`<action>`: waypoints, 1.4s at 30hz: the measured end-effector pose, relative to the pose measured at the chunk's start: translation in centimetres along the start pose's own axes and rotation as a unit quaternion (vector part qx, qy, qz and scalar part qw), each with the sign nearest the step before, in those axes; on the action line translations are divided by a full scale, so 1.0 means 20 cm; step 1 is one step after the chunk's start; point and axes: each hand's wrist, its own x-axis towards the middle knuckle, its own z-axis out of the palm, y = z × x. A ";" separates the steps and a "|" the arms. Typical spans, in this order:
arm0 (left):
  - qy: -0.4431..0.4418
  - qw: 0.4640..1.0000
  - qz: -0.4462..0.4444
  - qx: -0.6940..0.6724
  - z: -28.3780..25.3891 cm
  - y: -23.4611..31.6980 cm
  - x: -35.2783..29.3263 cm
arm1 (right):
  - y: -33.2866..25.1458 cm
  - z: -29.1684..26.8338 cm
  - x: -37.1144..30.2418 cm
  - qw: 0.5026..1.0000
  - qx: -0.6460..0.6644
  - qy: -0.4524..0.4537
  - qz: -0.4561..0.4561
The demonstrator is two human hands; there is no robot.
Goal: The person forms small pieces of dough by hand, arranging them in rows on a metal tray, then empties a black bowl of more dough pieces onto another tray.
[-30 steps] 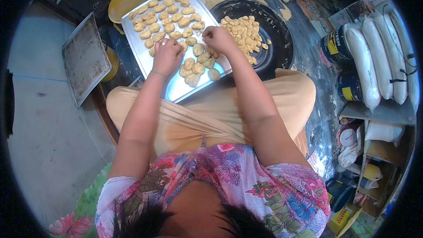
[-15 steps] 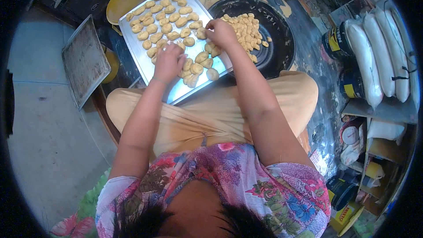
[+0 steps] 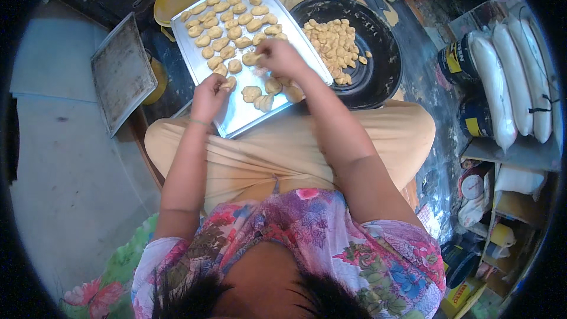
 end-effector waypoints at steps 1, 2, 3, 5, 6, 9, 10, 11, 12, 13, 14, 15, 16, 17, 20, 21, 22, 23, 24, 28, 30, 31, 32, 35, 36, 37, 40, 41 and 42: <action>0.017 0.996 0.049 0.069 0.00 -0.03 0.01 | -0.01 0.09 0.01 0.998 -0.038 -0.045 -0.025; 0.034 0.985 0.098 0.137 0.00 -0.04 0.01 | -0.02 0.17 0.00 0.992 -0.076 -0.090 -0.052; 0.017 0.987 0.103 0.126 0.00 -0.04 0.01 | -0.01 0.20 -0.02 0.992 -0.077 -0.089 -0.052; 0.037 0.978 0.141 0.149 0.00 -0.04 0.00 | -0.06 0.25 -0.06 0.986 -0.129 -0.046 -0.096; 0.053 0.968 0.178 0.170 0.00 -0.04 0.00 | -0.08 0.24 -0.08 0.986 -0.130 -0.045 -0.098; 0.066 0.957 0.194 0.205 -0.01 0.01 0.01 | -0.17 0.18 -0.19 0.982 -0.167 -0.062 -0.062; 0.075 0.949 0.220 0.215 -0.01 0.02 0.03 | -0.16 0.19 -0.20 0.978 -0.186 -0.063 -0.066; 0.072 0.937 0.229 0.254 0.01 0.01 0.05 | -0.15 0.20 -0.20 0.974 -0.204 -0.065 -0.069; 0.073 0.937 0.230 0.253 0.03 0.01 0.07 | -0.15 0.19 -0.19 0.974 -0.206 -0.064 -0.069; 0.076 0.929 0.229 0.279 0.06 0.02 0.08 | -0.13 0.17 -0.17 0.983 -0.179 -0.025 -0.033; 0.079 0.921 0.227 0.305 0.08 0.03 0.10 | -0.12 0.16 -0.15 0.988 -0.152 0.014 0.002; 0.079 0.922 0.228 0.304 0.10 0.03 0.11 | -0.08 0.15 -0.12 0.988 -0.148 0.041 -0.013; 0.081 0.923 0.209 0.312 0.10 0.04 0.12 | -0.07 0.14 -0.10 0.988 -0.148 0.042 -0.012; 0.083 0.924 0.189 0.320 0.11 0.05 0.13 | -0.06 0.12 -0.10 0.987 -0.153 0.038 -0.032; 0.121 0.919 0.206 0.313 0.13 0.06 0.09 | 0.00 0.06 -0.07 0.982 -0.171 0.068 -0.043; 0.122 0.919 0.206 0.312 0.13 0.07 0.09 | 0.02 0.05 -0.06 0.977 -0.181 0.104 -0.033; 0.098 0.914 0.253 0.301 0.13 0.10 0.08 | 0.05 0.04 -0.06 0.971 -0.191 0.139 -0.021; 0.074 0.906 0.299 0.290 0.13 0.11 0.07 | 0.07 0.03 -0.05 0.964 -0.229 0.134 -0.007; 0.072 0.907 0.299 0.289 0.15 0.12 0.07 | 0.10 0.02 -0.04 0.964 -0.230 0.134 -0.005; 0.009 0.898 0.297 0.324 0.22 0.09 0.10 | 0.17 -0.03 -0.03 0.989 -0.131 0.040 0.063; 0.032 0.891 0.310 0.331 0.25 0.08 0.13 | 0.18 -0.03 -0.05 0.991 -0.115 0.053 0.042; 0.031 0.891 0.310 0.330 0.26 0.08 0.13 | 0.15 -0.05 -0.06 0.992 -0.087 0.073 0.052; 0.046 0.890 0.316 0.327 0.26 0.09 0.14 | 0.13 -0.06 -0.08 0.992 -0.060 0.094 0.062; 0.087 0.887 0.342 0.299 0.29 0.13 0.15 | 0.11 -0.07 -0.17 0.990 -0.106 0.024 0.084; 0.115 0.884 0.360 0.275 0.31 0.15 0.15 | 0.11 -0.08 -0.19 0.988 -0.127 -0.048 0.078; 0.113 0.884 0.361 0.274 0.33 0.15 0.16 | 0.15 -0.09 -0.19 0.991 -0.099 -0.040 0.076; 0.075 0.881 0.372 0.281 0.38 0.15 0.20 | 0.22 -0.17 -0.18 0.990 0.017 0.040 0.136; 0.038 0.889 0.357 0.284 0.38 0.16 0.21 | 0.23 -0.18 -0.17 0.987 -0.001 0.106 0.122; 0.002 0.896 0.341 0.286 0.37 0.17 0.22 | 0.23 -0.17 -0.15 0.987 -0.001 0.105 0.125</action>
